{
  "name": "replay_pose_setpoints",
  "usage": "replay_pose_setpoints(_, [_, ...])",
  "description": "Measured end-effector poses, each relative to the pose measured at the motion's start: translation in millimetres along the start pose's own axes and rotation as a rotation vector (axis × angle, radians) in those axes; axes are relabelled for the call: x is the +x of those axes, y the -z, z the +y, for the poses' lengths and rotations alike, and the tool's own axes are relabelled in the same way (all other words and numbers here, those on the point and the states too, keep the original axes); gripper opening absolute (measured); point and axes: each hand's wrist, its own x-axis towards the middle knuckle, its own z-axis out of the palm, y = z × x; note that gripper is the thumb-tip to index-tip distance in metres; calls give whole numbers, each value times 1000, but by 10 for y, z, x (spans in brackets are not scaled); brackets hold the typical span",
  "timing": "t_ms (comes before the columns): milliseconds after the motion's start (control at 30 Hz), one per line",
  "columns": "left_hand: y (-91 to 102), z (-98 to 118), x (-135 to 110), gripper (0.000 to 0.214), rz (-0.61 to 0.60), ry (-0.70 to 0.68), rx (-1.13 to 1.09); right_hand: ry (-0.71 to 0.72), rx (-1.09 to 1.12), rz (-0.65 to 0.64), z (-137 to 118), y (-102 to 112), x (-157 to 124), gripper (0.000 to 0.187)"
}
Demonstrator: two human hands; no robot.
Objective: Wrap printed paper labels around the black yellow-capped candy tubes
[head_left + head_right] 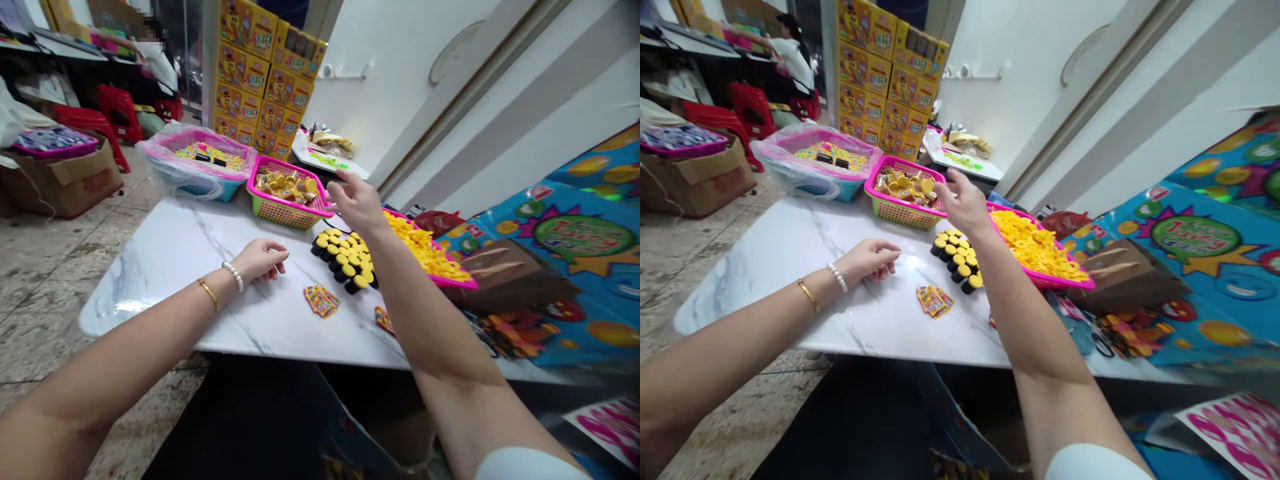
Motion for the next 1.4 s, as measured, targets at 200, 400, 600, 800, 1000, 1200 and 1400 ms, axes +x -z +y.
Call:
replay_pose_setpoints(200, [-77, -23, -35, 13, -62, -123, 232, -78, -299, -189, -82, 182, -1311, 15])
replay_pose_setpoints(400, [-159, -26, -132, 11, -51, -295, 491, -142, -207, -230, 58, -13, -1864, 12])
replay_pose_setpoints(600, [-146, -38, -92, 27, -57, -274, 378, -3, -239, -51, 77, -67, -1627, 12])
replay_pose_setpoints(800, [-53, -20, -15, 37, -57, -210, 62, 139, -131, 26, -197, -323, -1183, 12])
replay_pose_setpoints(1000, [61, 38, -4, 33, 24, -209, -112, -218, 352, -84, -193, -533, -915, 43])
replay_pose_setpoints(1200, [1, -7, 40, 38, 75, -170, 108, -556, 537, -272, -30, -570, -1031, 42])
replay_pose_setpoints(1400, [-22, -5, 40, 42, 274, -209, 19, -321, 131, -77, -31, -592, -1131, 42])
